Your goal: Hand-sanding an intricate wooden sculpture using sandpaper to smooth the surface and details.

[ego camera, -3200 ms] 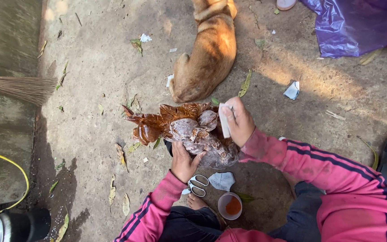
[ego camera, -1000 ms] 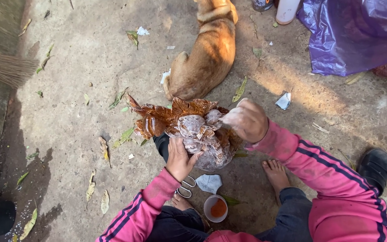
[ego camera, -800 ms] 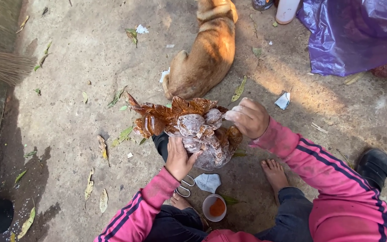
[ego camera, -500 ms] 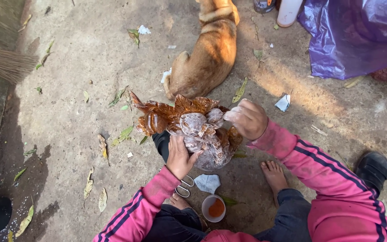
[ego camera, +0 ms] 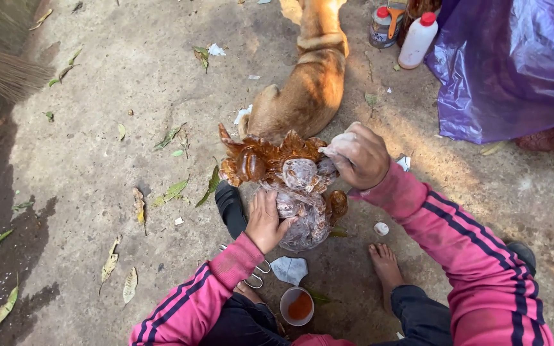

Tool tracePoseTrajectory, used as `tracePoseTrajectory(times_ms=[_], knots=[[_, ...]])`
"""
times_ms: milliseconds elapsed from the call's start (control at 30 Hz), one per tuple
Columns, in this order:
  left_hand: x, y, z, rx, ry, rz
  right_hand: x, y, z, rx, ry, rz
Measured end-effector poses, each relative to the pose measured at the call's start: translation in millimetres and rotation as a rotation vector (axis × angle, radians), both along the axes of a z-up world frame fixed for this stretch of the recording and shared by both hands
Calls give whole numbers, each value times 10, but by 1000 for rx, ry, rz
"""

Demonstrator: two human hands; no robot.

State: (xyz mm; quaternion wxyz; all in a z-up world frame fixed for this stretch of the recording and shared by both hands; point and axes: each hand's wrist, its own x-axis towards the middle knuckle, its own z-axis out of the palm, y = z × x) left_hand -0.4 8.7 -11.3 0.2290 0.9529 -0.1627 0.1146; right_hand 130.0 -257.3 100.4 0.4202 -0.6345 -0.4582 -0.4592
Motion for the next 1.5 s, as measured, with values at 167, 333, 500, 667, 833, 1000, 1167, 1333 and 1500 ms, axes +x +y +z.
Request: tracePoseTrajectory(times_ms=[167, 333, 500, 667, 833, 1000, 1167, 1333, 1500], knots=[[-25, -64, 103, -24, -11, -1, 4, -126, -79, -152, -180, -149], [9, -30, -18, -8, -26, 2, -90, -83, 277, -81, -106, -38], [-5, -33, -6, -16, -33, -14, 95, -102, -258, -113, -251, -118], [-12, -34, 37, -12, -22, -8, -74, -121, 71, -26, -48, -33], [33, 5, -98, 3, -11, -10, 133, -150, -185, -80, -220, -113], [46, 21, -131, 3, -22, -16, 37, -118, -64, -83, -184, -90], [8, -12, 16, -19, -4, -17, 71, -95, -27, -83, -223, -43], [-5, -30, 78, -22, -6, -18, 77, -197, -158, -142, -185, -64], [-22, -49, 130, -21, 0, -11, -106, -101, 324, -188, -352, -97]])
